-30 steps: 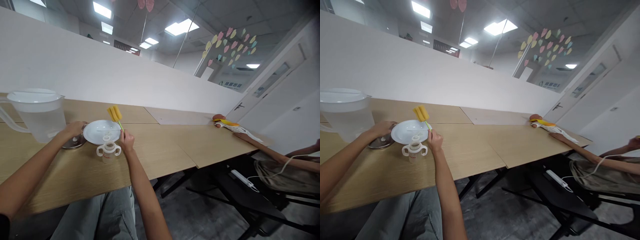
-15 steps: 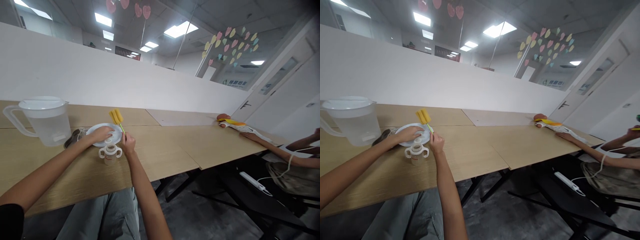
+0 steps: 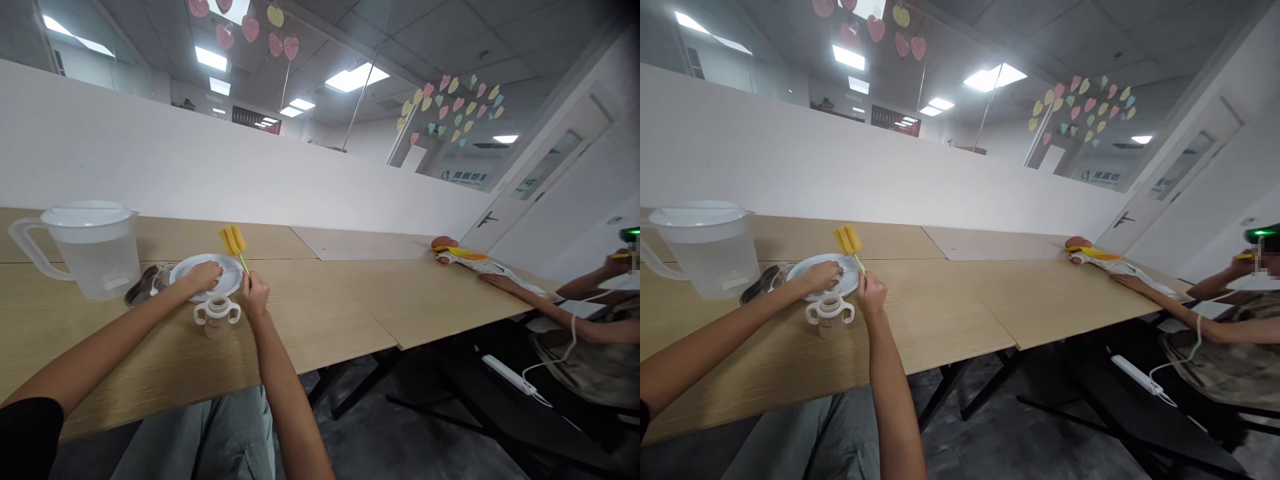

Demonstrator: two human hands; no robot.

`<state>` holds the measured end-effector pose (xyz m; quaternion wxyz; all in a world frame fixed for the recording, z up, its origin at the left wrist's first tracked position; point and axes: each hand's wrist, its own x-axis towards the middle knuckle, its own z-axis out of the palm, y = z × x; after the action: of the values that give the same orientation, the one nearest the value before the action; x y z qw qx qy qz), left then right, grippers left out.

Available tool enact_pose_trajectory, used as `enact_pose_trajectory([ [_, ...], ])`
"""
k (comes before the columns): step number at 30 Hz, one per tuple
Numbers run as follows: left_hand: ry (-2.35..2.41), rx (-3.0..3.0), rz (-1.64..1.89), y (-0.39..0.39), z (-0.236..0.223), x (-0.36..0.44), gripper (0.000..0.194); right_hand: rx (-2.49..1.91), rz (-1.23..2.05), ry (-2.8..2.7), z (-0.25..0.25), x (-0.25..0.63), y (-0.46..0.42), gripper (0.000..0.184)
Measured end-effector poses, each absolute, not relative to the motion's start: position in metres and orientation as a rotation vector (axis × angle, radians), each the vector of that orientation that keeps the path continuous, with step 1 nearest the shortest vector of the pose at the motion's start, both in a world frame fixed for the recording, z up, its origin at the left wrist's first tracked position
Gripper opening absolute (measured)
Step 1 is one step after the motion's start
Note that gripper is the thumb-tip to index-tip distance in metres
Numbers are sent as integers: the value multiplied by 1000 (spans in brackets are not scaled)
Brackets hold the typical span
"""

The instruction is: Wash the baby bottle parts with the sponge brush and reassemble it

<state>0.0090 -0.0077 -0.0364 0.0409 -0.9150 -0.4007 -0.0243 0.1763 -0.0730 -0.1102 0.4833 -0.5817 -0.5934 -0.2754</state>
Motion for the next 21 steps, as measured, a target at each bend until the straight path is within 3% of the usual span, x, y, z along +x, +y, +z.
enact_pose_trajectory([
  [13, -1266, -2768, 129, -23, -22, -18, 55, -1410, -642, -1446, -110, 176, -74, 49],
  [21, -1196, -2660, 7, -35, 10, -22, 49, -1431, -654, -1448, -109, 177, -75, 49],
])
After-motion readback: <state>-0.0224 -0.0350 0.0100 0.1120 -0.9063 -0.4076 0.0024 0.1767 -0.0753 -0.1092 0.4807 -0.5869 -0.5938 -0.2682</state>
